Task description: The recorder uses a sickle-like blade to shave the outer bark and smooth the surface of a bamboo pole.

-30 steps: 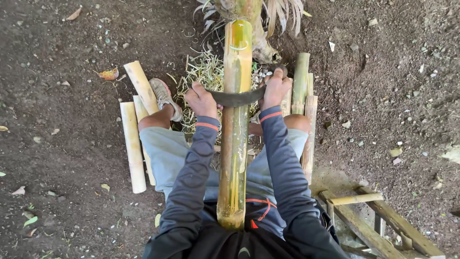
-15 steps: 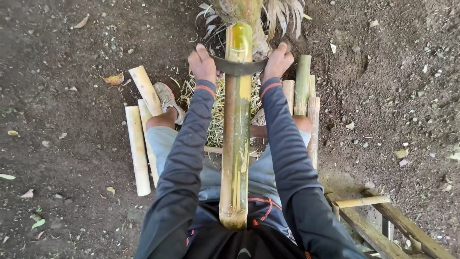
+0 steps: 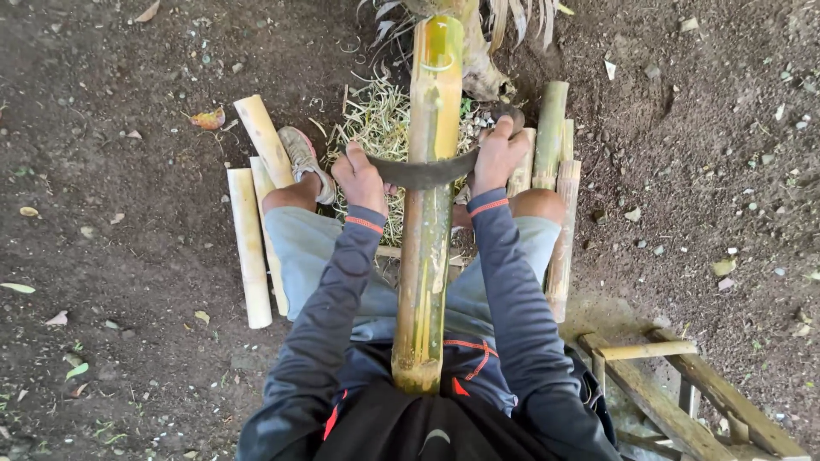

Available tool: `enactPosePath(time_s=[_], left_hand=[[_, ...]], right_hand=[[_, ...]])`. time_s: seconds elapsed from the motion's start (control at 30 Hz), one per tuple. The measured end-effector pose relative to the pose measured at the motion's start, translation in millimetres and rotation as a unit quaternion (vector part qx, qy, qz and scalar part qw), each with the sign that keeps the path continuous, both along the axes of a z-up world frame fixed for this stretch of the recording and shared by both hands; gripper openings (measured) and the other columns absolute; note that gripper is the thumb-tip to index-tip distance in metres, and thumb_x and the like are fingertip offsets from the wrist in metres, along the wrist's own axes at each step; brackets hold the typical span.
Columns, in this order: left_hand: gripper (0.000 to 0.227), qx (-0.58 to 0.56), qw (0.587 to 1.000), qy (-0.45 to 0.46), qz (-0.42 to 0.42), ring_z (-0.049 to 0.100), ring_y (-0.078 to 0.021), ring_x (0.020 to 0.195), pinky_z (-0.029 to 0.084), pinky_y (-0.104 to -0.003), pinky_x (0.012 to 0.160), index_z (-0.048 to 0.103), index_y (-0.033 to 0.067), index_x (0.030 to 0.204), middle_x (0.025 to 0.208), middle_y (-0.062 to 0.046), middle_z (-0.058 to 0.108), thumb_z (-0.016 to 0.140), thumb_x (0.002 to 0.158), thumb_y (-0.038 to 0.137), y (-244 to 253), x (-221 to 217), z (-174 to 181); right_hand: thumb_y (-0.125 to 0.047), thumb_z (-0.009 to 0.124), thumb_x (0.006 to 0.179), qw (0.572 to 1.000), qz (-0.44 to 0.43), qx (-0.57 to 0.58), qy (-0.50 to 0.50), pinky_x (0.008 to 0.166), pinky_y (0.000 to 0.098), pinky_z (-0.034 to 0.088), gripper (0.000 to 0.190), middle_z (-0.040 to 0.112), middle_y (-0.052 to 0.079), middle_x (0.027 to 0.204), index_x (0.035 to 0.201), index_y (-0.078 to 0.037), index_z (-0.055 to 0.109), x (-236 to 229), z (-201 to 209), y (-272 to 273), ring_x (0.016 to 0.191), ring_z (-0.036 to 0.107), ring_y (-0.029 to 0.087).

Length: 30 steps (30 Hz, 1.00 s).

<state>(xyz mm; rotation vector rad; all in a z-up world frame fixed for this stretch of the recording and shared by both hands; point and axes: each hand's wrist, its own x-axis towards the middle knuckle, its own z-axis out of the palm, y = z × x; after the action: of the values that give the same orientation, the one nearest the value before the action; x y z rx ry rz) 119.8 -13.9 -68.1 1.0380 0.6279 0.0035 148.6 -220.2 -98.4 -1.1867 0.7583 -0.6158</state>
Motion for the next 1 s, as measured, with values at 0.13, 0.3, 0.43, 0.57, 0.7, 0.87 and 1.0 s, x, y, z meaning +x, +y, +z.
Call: enactPosePath(time_s=[0.13,0.3,0.43,0.57,0.7,0.87,1.0], left_hand=[[0.036,-0.001,1.0,-0.009,0.002,0.048,-0.0193,0.038,0.039,-0.035,0.031,0.041,0.008,0.081,0.06,-0.008,0.051,0.045,0.105,0.035,-3.7,13.0,-16.3],[0.034,-0.001,1.0,0.001,0.0,0.047,-0.0176,0.039,0.038,-0.034,0.031,0.041,0.0102,0.083,0.061,-0.006,0.049,0.045,0.104,0.037,-10.8,49.9,-11.3],[0.034,0.022,1.0,0.011,-0.009,0.051,-0.0175,0.04,0.039,-0.033,0.031,0.042,0.011,0.083,0.062,-0.006,0.051,0.044,0.103,0.039,-9.5,59.8,-13.9],[0.036,0.016,1.0,-0.018,-0.015,0.05,-0.0179,0.039,0.038,-0.033,0.03,0.042,0.0094,0.082,0.061,-0.005,0.05,0.045,0.103,0.038,-19.0,100.5,-24.8],[0.038,0.053,0.998,-0.039,-0.017,0.049,-0.0179,0.039,0.039,-0.033,0.029,0.041,0.0074,0.084,0.063,-0.006,0.048,0.048,0.104,0.04,-20.7,134.1,-30.5],[0.034,0.05,0.998,-0.034,-0.031,0.051,-0.0179,0.04,0.04,-0.033,0.03,0.045,0.0096,0.094,0.069,-0.006,0.051,0.048,0.101,0.043,-19.9,106.9,-25.7],[0.033,0.021,0.999,0.006,-0.027,0.053,-0.016,0.045,0.041,-0.033,0.032,0.042,0.0113,0.099,0.076,-0.007,0.052,0.048,0.101,0.044,-20.2,93.6,-31.3]], right_hand=[[-0.024,0.058,0.097,0.999,0.009,0.001,0.045,0.043,0.0301,0.041,0.024,0.056,0.005,0.065,0.099,0.0,0.051,18.0,8.3,-4.0,0.049,0.052,0.014],[-0.026,0.058,0.098,0.999,-0.019,-0.011,0.029,0.047,0.0298,0.042,0.03,0.056,0.005,0.067,0.102,0.003,0.051,49.6,-5.6,-14.2,0.052,0.051,0.013],[-0.025,0.058,0.095,1.0,-0.013,-0.005,-0.011,0.045,0.0331,0.038,0.031,0.053,0.006,0.065,0.098,0.006,0.053,55.6,-10.9,-17.2,0.051,0.048,0.015],[-0.027,0.057,0.096,0.999,-0.026,-0.024,0.026,0.052,0.0337,0.044,0.033,0.06,0.006,0.067,0.092,0.005,0.054,90.5,2.7,-19.2,0.055,0.053,0.016],[-0.029,0.057,0.101,0.993,-0.032,-0.117,0.013,0.056,0.0355,0.046,0.037,0.059,0.008,0.068,0.086,0.005,0.055,110.4,-11.7,-27.7,0.059,0.052,0.018],[-0.025,0.059,0.103,0.978,-0.016,-0.195,-0.068,0.059,0.0378,0.044,0.035,0.052,0.006,0.074,0.087,0.006,0.054,85.4,-3.3,-23.8,0.066,0.046,0.017],[-0.025,0.054,0.096,0.998,-0.041,-0.037,0.01,0.056,0.0399,0.046,0.031,0.059,0.007,0.075,0.098,0.005,0.054,64.4,8.1,-16.6,0.06,0.053,0.019]])
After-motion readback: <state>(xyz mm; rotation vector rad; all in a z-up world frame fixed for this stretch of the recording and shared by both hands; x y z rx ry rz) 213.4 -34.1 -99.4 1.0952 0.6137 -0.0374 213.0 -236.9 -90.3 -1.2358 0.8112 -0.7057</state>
